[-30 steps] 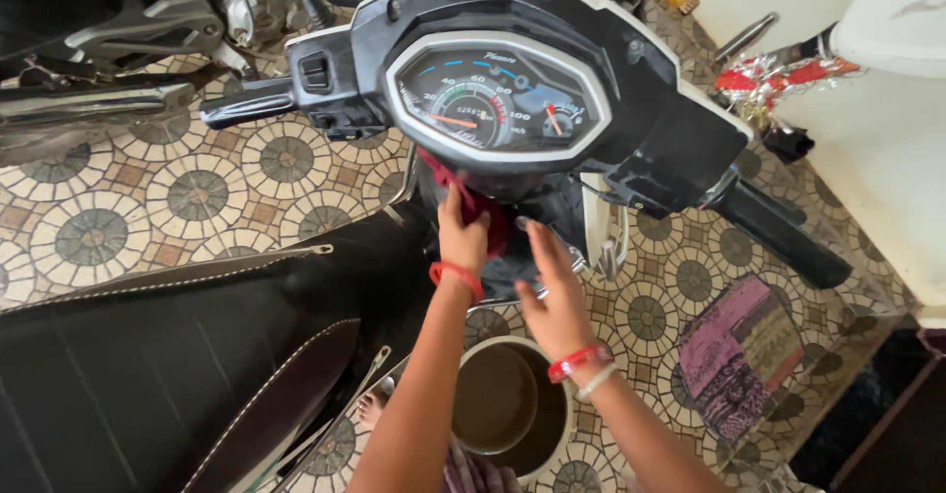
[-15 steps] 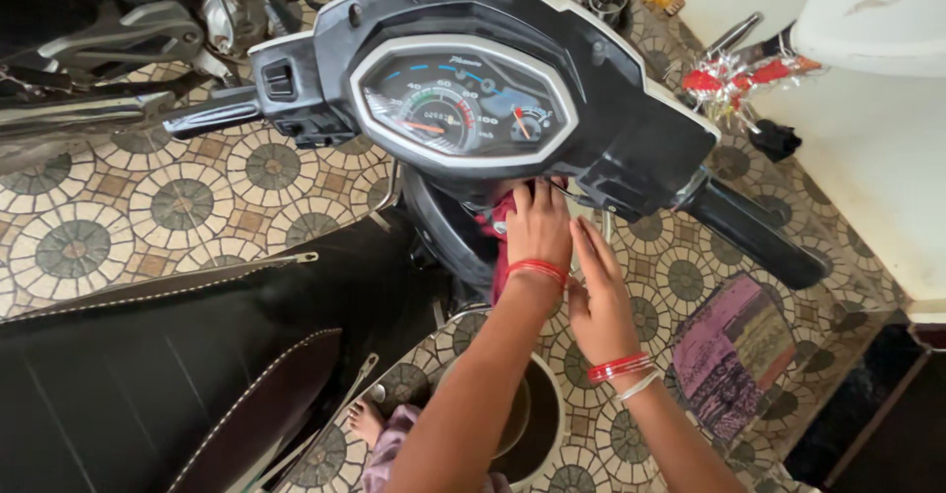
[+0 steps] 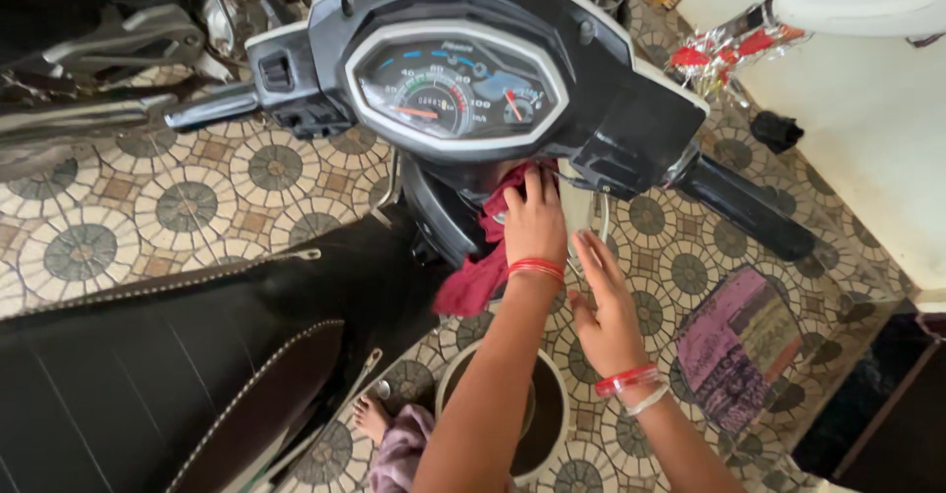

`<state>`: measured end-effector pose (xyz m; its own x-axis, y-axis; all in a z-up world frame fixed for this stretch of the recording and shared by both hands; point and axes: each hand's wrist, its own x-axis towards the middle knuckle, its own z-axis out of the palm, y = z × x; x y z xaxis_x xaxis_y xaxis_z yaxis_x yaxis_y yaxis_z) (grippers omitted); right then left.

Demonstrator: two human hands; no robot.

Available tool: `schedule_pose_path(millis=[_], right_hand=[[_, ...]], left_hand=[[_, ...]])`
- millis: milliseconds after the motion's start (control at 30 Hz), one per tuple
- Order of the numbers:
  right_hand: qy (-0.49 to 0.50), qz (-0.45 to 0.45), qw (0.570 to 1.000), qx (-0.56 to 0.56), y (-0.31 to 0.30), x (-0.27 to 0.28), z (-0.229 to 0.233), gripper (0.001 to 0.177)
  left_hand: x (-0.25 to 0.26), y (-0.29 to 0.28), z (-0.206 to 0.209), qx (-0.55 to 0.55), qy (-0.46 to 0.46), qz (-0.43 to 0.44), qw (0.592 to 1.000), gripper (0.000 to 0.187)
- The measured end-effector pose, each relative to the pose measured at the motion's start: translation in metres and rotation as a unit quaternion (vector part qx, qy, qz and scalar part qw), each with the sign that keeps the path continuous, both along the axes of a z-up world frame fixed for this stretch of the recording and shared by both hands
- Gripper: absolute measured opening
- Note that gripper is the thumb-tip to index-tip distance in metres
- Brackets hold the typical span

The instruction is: The person cleans a scooter by wiping the footrest, side panels, and dashboard with a cloth, periodically rinsing and wringing the cloth in a basin of water.

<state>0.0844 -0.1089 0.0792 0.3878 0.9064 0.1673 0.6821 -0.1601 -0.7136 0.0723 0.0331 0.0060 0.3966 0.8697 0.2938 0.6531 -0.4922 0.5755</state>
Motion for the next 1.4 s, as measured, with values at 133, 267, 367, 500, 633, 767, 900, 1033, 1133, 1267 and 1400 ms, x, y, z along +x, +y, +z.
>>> schedule_pose_path(millis=[133,267,367,500,633,767,900,1033,1133,1267,1400], right_hand=[[-0.069,0.025,0.997,0.017,0.013,0.002,0.004,0.074],[-0.135,0.021,0.99,0.021,0.026,0.004,-0.001,0.076],[-0.151,0.033,0.986,0.054,0.05,0.017,-0.011,0.081],[-0.172,0.03,0.983,0.06,0.083,0.042,-0.038,0.08],[-0.245,0.006,0.969,0.023,0.112,0.061,-0.059,0.058],[-0.317,-0.026,0.948,0.015,0.123,0.06,-0.068,0.05],[-0.346,-0.02,0.938,-0.014,0.122,0.059,-0.067,0.041],[-0.342,-0.059,0.933,-0.097,0.13,0.053,-0.059,0.032],[-0.33,-0.053,0.935,-0.114,0.131,0.05,-0.056,0.028],[-0.285,-0.06,0.939,-0.184,0.135,0.054,-0.058,0.028],[-0.373,-0.016,0.928,-0.008,0.133,0.057,-0.063,0.021]], left_hand=[[-0.025,-0.005,-0.013,0.158,0.06,-0.014,0.986,0.053],[-0.05,-0.027,-0.048,-0.042,-0.135,-0.02,0.99,0.046],[-0.054,-0.029,-0.071,-0.221,-0.36,0.039,0.906,0.038],[-0.062,-0.015,-0.049,-0.417,-0.773,0.163,0.449,0.045],[-0.096,-0.002,-0.001,-0.423,-0.866,0.084,0.252,0.056],[-0.094,0.009,-0.005,-0.318,-0.872,0.012,0.373,0.066],[-0.088,0.035,-0.04,-0.184,-0.631,0.161,0.736,0.049],[-0.094,0.091,-0.047,-0.143,-0.619,0.171,0.753,0.043],[-0.088,0.124,-0.038,-0.319,-0.835,0.05,0.446,0.059],[-0.07,0.152,-0.068,-0.261,-0.861,-0.026,0.436,0.032],[-0.039,0.171,-0.14,-0.43,-0.814,0.015,0.39,0.023]])
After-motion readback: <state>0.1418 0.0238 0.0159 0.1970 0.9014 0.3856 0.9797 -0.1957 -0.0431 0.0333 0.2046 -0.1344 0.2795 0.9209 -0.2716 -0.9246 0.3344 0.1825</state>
